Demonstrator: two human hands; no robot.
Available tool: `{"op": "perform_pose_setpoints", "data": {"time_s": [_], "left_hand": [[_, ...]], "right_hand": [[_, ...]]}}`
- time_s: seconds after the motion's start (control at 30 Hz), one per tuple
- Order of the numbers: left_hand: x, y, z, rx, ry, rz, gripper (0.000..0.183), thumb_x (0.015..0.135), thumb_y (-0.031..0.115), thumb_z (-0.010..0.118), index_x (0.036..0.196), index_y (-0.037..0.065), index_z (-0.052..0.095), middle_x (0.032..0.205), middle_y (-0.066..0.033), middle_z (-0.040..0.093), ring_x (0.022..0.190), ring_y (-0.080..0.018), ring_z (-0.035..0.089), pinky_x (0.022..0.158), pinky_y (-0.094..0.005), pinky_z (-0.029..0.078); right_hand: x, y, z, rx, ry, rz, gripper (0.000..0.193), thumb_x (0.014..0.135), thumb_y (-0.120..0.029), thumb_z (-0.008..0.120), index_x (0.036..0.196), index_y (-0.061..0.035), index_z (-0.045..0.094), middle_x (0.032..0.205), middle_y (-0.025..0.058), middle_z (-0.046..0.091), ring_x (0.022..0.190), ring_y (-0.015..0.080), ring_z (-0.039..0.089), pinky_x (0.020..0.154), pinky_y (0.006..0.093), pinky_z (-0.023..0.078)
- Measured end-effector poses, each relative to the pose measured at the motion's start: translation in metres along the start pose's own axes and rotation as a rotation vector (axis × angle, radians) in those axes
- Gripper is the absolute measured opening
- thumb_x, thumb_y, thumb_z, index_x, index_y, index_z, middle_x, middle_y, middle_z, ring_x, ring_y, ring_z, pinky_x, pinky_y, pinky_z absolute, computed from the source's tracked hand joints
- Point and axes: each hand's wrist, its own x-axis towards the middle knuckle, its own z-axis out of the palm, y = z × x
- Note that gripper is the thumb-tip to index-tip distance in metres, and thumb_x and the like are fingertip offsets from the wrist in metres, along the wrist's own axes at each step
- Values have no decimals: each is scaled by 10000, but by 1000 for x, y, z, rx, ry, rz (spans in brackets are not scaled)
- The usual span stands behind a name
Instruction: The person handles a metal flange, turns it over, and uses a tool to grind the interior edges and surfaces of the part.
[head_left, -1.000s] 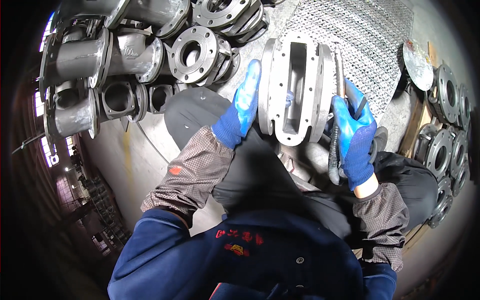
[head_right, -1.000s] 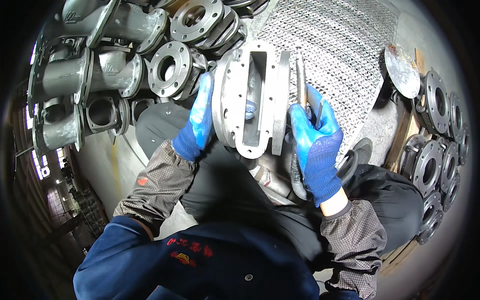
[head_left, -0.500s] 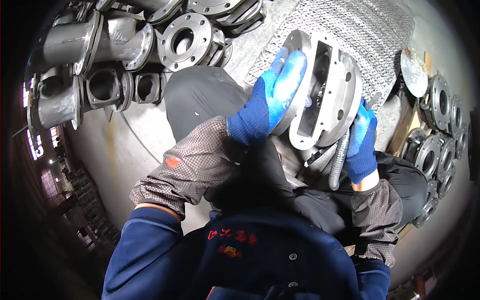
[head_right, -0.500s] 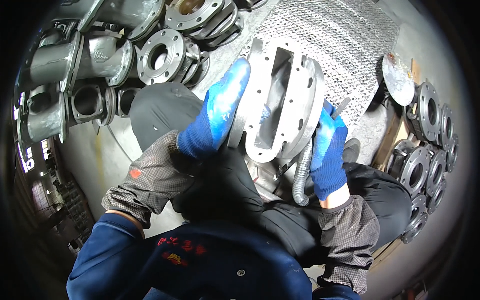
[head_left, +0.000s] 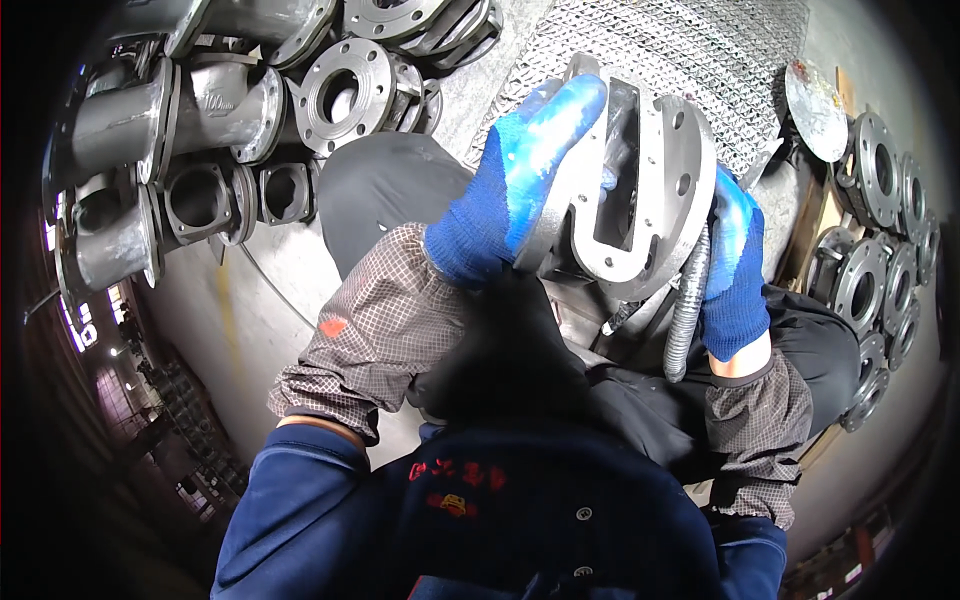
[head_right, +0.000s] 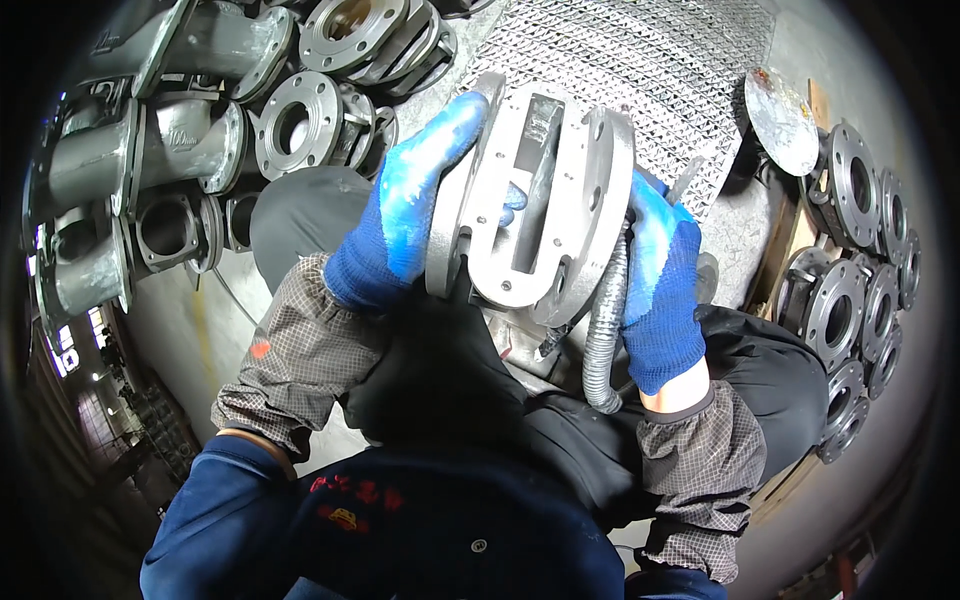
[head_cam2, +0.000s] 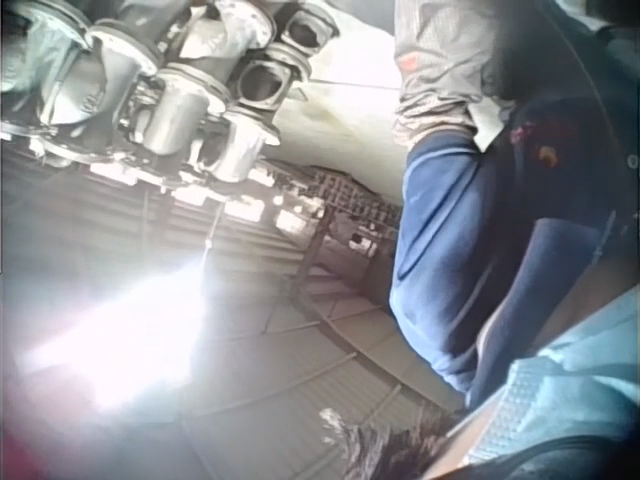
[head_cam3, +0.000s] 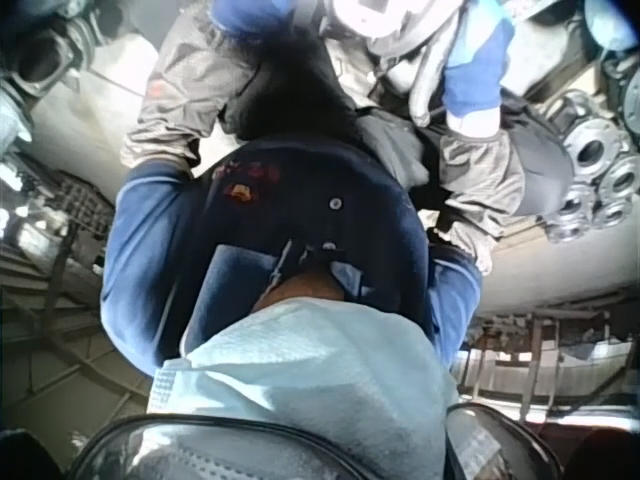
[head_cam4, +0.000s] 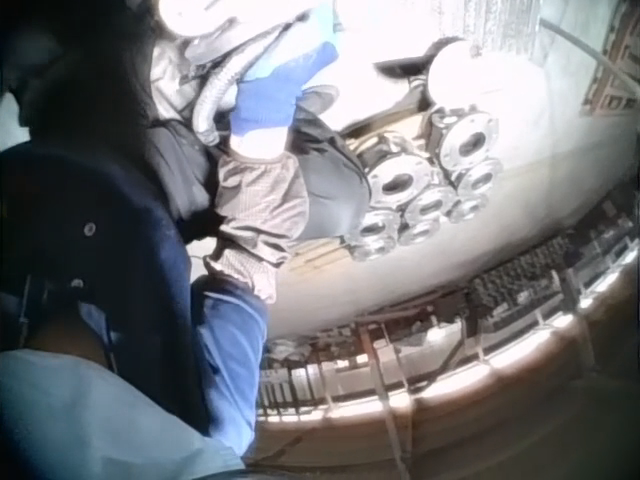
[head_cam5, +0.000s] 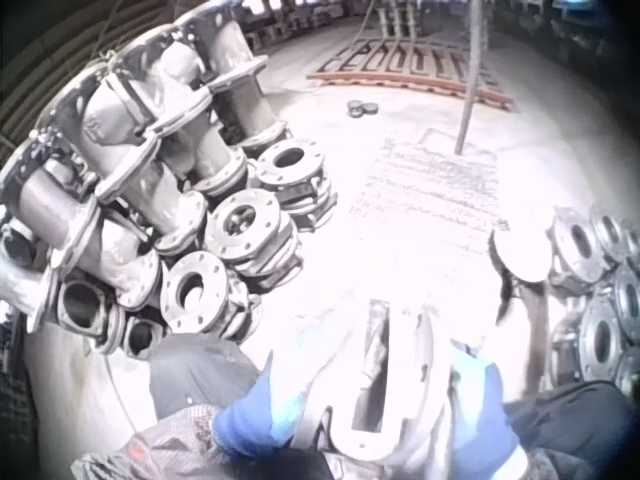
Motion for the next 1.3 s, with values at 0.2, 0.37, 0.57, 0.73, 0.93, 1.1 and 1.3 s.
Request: {"op": "perform_pose_setpoints", "data": {"time_s": [0.2, 0.37, 0.57, 0.73, 0.93, 1.1, 1.3], "left_hand": [[3, -14, -3, -82, 71, -9, 477, 864, 118, 601, 1264, -84, 434, 1193, -210, 529, 1104, -283, 541, 943, -346, 437], [21, 13, 6, -518, 57, -404, 472, 895, 179, 562, 1273, -75, 439, 1209, -205, 540, 1131, -278, 537, 962, -342, 425], [30, 24, 17, -867, 58, -729, 489, 914, 277, 555, 1256, -61, 467, 1174, -178, 579, 1111, -247, 556, 947, -330, 431], [28, 20, 21, -670, 30, -728, 548, 897, 385, 592, 1239, -33, 499, 1092, -104, 602, 1011, -155, 567, 876, -287, 449], [30, 19, 21, -527, 10, -412, 492, 900, 309, 554, 1253, -28, 495, 1158, -172, 568, 1088, -263, 534, 930, -350, 426], [25, 7, 15, -339, 1, -124, 453, 903, 246, 522, 1266, -23, 492, 1213, -228, 540, 1152, -354, 506, 975, -403, 407], [23, -8, 9, -82, -23, 116, 443, 894, 205, 526, 1270, -26, 492, 1233, -255, 533, 1180, -393, 501, 986, -414, 410]], "right_hand": [[11, 5, 4, 266, 26, 107, 347, 939, -130, 402, 1195, 58, 541, 1063, 98, 627, 922, 125, 591, 832, 253, 487], [12, 18, -9, 479, 99, 223, 369, 982, -222, 386, 1219, 31, 512, 1081, 85, 608, 956, 126, 591, 852, 264, 496], [-19, 36, -23, 160, 155, 185, 366, 982, -211, 392, 1272, 8, 432, 1172, 111, 535, 1032, 166, 562, 895, 288, 479], [-14, 21, -18, 196, 58, 252, 312, 963, -182, 425, 1197, 11, 501, 1082, 98, 591, 957, 157, 594, 833, 275, 497], [-21, 24, -21, 13, 72, 30, 289, 932, -161, 467, 1130, 37, 539, 997, 101, 632, 855, 150, 619, 771, 271, 504], [-21, 21, -20, -60, -2, -82, 357, 943, -158, 461, 1233, 50, 454, 1117, 141, 571, 995, 176, 572, 870, 290, 476], [-5, -2, -14, 4, -30, 60, 412, 979, -192, 393, 1306, 59, 394, 1191, 157, 535, 1044, 196, 558, 910, 300, 468]]}}
